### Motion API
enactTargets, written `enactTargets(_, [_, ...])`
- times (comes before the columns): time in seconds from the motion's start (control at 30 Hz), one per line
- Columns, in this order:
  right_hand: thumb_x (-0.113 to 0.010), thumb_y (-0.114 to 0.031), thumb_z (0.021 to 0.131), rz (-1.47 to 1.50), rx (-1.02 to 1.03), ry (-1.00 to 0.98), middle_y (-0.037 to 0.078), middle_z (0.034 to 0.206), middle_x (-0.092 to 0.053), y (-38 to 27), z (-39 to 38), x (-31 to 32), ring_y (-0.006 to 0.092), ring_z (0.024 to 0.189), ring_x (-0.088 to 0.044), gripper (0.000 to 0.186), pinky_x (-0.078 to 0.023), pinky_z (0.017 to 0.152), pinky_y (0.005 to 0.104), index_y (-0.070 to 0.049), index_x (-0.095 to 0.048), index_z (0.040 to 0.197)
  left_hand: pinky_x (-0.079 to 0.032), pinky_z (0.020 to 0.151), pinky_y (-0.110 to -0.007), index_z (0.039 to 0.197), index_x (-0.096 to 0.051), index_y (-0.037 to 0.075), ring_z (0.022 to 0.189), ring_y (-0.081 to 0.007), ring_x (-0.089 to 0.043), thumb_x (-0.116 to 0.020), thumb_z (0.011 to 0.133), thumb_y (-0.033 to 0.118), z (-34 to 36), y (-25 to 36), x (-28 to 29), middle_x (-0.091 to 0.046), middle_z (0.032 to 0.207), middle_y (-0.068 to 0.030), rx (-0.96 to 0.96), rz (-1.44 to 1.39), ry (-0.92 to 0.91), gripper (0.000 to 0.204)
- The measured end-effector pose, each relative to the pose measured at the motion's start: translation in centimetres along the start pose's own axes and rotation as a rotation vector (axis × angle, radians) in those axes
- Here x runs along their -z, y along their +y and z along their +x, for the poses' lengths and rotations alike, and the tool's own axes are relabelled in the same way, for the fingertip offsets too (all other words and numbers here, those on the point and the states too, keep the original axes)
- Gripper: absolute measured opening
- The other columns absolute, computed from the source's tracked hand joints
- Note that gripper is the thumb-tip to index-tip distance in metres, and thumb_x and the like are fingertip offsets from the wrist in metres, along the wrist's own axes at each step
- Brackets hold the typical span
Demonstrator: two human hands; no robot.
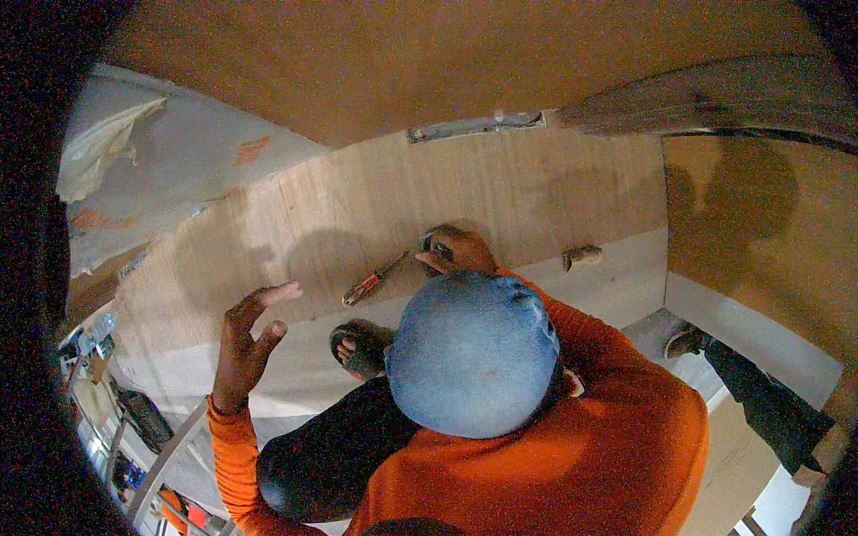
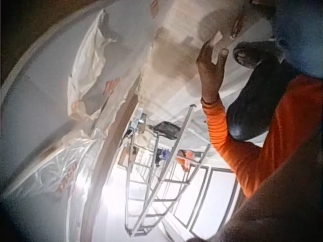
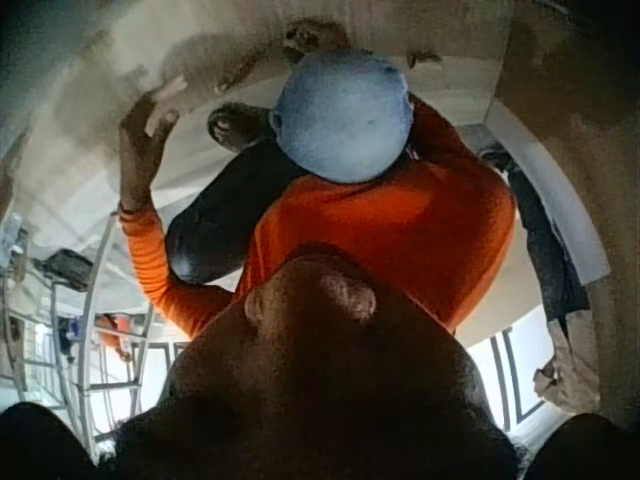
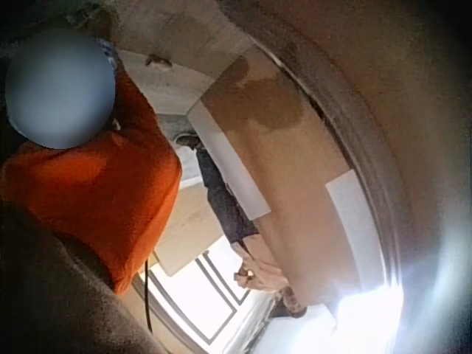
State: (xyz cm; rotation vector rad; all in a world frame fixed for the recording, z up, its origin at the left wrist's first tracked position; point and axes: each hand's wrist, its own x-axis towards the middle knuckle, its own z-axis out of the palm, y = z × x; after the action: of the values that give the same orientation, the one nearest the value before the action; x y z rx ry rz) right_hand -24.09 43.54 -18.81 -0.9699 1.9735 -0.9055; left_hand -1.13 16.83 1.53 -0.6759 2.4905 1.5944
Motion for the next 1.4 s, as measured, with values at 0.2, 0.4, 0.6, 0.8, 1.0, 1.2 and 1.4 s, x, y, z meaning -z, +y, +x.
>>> enactTargets(0.2, [-0.073,-0.046,0.087,-0.041,0.059,-0.005,0.015,0.091,-0.071,0.7,0.7,-0.6,0.0343,0.084,-0.069,0.043,-0.055,0.077,0.0442,-0.005,-0.07,0.099,-0.048,0.099,-0.041,0.124,-0.065,0.0,0.113,-0.0368,-0.065,-0.068,0.092,0.024,-0.4,-0.8,-0.1,-0.069,0.121,-0.0199,0.011,-0.019,0.005,0.041])
enactTargets(0.4, [-0.077,-0.034,0.085,-0.051,0.046,0.095,0.013,0.085,-0.074,1.6,0.0,-1.3,0.0296,0.08,-0.073,0.032,-0.056,0.074,0.0377,-0.004,-0.067,0.087,-0.05,0.097,-0.042,0.128,-0.063,0.002,0.112,-0.0385,-0.065,-0.072,0.089,0.015,0.4,-0.6,0.2,-0.067,0.123,-0.0204,-0.071,-0.03,-0.03,0.042])
enactTargets(0.6, [-0.076,-0.044,0.081,-0.028,-0.093,-0.039,0.017,0.092,-0.072,0.9,0.5,-1.8,0.0347,0.085,-0.069,0.041,-0.055,0.082,0.0433,-0.004,-0.071,0.09,-0.042,0.108,-0.042,0.131,-0.061,0.001,0.125,-0.0337,-0.059,-0.068,0.093,0.026,-1.1,-1.6,0.9,-0.064,0.132,-0.0171,0.038,-0.048,-0.069,0.046])
enactTargets(0.8, [-0.081,-0.029,0.079,-0.014,0.07,0.277,0.013,0.072,-0.066,-2.4,3.4,3.4,0.026,0.061,-0.063,0.032,-0.05,0.06,0.0376,-0.003,-0.063,0.073,-0.03,0.119,-0.043,0.154,-0.036,0.008,0.15,-0.032,-0.029,-0.071,0.09,0.013,-1.2,-3.7,0.8,-0.031,0.162,-0.0143,-0.053,0.306,0.509,0.074])
enactTargets(1.0, [-0.093,-0.027,0.069,-0.076,0.313,1.056,-0.002,0.063,-0.041,-11.7,13.0,12.6,0.0105,0.057,-0.037,0.051,-0.036,0.052,0.029,-0.008,-0.047,0.073,-0.015,0.125,-0.043,0.161,-0.015,0.007,0.155,-0.0275,-0.01,-0.056,0.102,0.02,4.0,-2.7,7.3,-0.011,0.168,-0.0125,-0.068,0.255,0.718,0.073])
enactTargets(1.2, [-0.095,-0.021,0.066,0.015,0.37,1.161,-0.005,0.061,-0.037,-12.4,14.4,12.9,0.008,0.057,-0.033,0.053,-0.034,0.051,0.0273,-0.008,-0.044,0.071,-0.009,0.124,-0.04,0.157,-0.013,-0.008,0.155,-0.0305,-0.012,-0.054,0.102,0.043,8.0,-1.8,6.1,-0.009,0.167,-0.0212,-0.034,0.37,0.799,0.085])
enactTargets(1.4, [-0.093,-0.032,0.067,-0.058,0.324,1.186,-0.001,0.058,-0.043,-13.8,15.7,13.5,0.0121,0.054,-0.037,0.052,-0.039,0.051,0.0308,-0.006,-0.048,0.071,-0.017,0.122,-0.039,0.158,-0.024,0.002,0.152,-0.0289,-0.022,-0.048,0.103,0.045,11.4,-2.5,13.5,-0.023,0.165,-0.0171,-0.051,0.389,0.762,0.073])
